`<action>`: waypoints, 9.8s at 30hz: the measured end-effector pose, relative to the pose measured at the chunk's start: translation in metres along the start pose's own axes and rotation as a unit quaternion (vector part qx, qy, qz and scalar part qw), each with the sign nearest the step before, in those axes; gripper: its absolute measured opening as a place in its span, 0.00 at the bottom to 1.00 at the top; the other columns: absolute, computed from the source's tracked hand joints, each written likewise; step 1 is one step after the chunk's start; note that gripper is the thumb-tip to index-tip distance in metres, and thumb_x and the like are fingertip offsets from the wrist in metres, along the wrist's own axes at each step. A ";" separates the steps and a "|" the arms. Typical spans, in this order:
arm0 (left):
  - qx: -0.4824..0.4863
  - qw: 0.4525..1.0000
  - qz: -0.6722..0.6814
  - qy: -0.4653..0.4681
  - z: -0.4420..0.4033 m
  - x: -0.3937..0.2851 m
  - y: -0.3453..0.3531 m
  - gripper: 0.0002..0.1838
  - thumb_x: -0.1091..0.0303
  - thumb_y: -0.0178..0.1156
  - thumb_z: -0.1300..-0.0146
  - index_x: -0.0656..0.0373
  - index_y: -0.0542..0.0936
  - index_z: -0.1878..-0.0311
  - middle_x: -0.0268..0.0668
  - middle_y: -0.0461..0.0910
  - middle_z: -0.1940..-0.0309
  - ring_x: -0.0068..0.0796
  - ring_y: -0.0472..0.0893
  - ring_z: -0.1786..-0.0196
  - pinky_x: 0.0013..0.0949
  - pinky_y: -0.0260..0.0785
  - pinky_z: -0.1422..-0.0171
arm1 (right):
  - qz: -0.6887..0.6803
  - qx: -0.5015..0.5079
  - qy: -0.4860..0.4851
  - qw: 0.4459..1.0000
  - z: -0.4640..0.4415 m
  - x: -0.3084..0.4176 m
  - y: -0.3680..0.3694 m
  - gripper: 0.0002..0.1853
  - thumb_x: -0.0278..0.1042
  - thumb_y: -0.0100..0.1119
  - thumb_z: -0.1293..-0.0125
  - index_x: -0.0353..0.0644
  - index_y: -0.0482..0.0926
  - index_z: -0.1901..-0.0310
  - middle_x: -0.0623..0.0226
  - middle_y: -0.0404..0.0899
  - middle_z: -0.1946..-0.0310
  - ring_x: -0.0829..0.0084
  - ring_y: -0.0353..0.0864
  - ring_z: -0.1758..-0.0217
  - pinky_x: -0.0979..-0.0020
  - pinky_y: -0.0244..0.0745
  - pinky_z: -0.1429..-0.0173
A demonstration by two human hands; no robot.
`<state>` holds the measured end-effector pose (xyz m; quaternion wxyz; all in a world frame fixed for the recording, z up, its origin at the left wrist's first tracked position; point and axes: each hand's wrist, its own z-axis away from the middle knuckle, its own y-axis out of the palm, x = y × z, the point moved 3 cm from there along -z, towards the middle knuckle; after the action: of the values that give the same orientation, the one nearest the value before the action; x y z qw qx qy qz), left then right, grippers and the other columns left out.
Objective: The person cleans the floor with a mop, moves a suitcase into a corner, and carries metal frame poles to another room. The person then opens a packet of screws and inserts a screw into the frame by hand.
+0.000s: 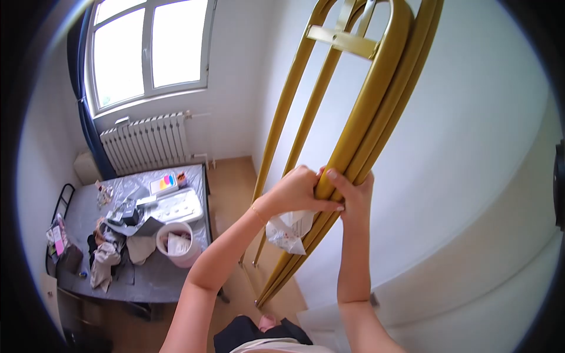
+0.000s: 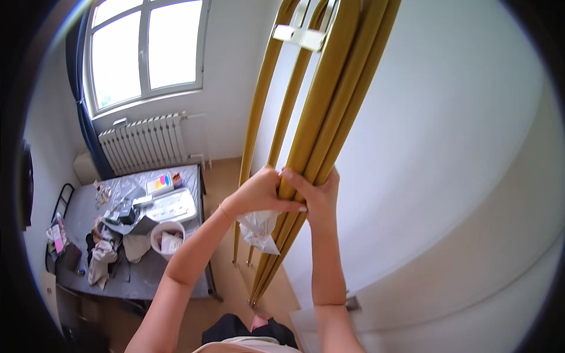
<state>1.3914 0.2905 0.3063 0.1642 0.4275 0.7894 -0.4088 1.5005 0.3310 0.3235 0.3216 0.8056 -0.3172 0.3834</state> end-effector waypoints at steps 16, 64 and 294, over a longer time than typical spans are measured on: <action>0.075 0.997 -0.014 0.010 -0.031 0.132 0.053 0.25 0.50 0.66 0.59 0.65 0.72 0.88 0.37 0.68 0.93 0.29 0.69 0.88 0.27 0.64 0.80 | 0.051 -0.012 -0.057 0.997 -0.044 -0.111 -0.061 0.12 0.25 0.61 0.57 0.32 0.72 0.70 0.60 0.75 0.78 0.70 0.76 0.74 0.72 0.74 0.68; -0.032 0.996 -0.069 -0.040 0.004 0.151 0.068 0.12 0.60 0.57 0.54 0.59 0.72 0.82 0.37 0.69 0.89 0.36 0.68 0.86 0.33 0.62 0.80 | 0.425 -0.344 -0.217 0.808 0.007 -0.101 -0.099 0.12 0.32 0.53 0.41 0.34 0.69 0.60 0.65 0.74 0.66 0.74 0.73 0.64 0.74 0.68 0.57; 0.298 0.926 -0.107 -0.207 -0.294 1.182 -0.503 0.06 0.68 0.55 0.43 0.59 0.77 0.67 0.25 0.70 0.86 0.08 0.54 0.87 0.20 0.41 0.85 | 0.377 -0.005 0.233 0.896 -0.663 -0.867 0.283 0.12 0.31 0.54 0.50 0.43 0.67 0.62 0.61 0.73 0.82 0.56 0.74 0.79 0.60 0.67 0.74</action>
<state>0.3252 1.0092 0.0204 0.1439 0.2762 0.6204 -0.7198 0.5743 0.8978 0.0200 0.2216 0.5115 -0.5155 0.6508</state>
